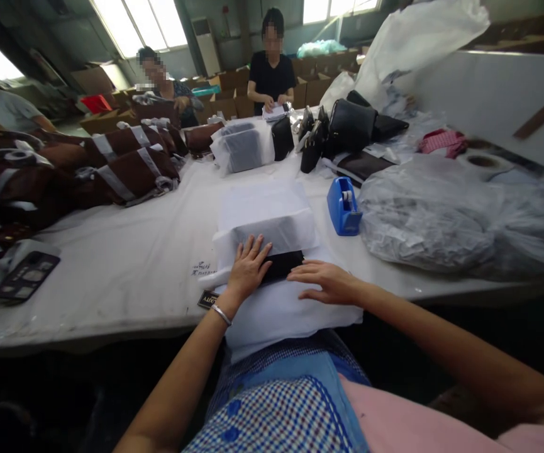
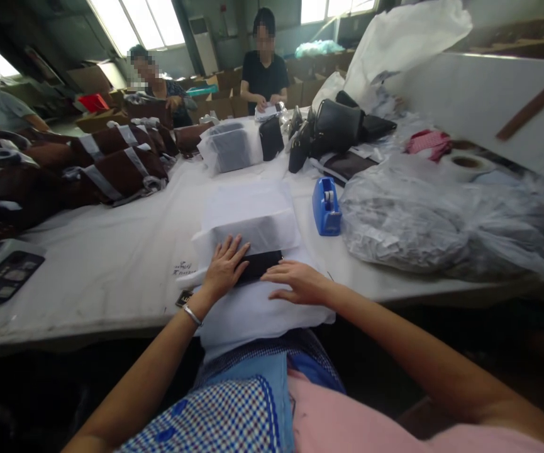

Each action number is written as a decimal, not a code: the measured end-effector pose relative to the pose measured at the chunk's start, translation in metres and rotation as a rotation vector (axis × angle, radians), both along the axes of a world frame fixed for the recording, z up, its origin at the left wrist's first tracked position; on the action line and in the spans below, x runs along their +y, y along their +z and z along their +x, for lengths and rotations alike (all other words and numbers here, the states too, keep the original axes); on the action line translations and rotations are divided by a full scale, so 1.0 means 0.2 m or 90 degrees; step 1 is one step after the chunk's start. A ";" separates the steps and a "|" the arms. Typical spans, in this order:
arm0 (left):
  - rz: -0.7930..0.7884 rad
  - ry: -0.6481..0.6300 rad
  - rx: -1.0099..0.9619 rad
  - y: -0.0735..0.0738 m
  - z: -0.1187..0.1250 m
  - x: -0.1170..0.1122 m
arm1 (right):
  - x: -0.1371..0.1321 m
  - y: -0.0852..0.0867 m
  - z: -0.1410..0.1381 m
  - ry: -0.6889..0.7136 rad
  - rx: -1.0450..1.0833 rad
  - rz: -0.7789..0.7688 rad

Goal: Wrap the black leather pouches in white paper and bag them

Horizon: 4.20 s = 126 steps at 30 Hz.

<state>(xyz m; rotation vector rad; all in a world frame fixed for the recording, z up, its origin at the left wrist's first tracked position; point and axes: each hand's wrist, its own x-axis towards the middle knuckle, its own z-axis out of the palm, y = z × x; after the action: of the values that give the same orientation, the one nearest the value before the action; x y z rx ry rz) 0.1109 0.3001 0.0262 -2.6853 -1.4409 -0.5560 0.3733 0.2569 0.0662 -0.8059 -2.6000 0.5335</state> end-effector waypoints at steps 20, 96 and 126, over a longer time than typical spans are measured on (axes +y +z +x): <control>-0.001 0.022 0.007 -0.01 0.02 -0.01 | -0.33 -0.26 0.01 -0.014 -0.032 0.037; -0.369 -0.185 -0.052 0.45 -0.20 0.23 | 0.46 0.12 -0.16 -0.198 -0.149 0.012; -0.268 0.106 -0.168 0.29 -0.22 0.21 | 0.54 0.04 -0.14 -0.288 -0.132 0.010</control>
<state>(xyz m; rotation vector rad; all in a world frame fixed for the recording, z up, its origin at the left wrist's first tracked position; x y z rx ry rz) 0.0664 0.3426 0.0852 -2.8329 -2.0361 -0.6827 0.3450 0.3657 0.0744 -1.4576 -2.4724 0.3085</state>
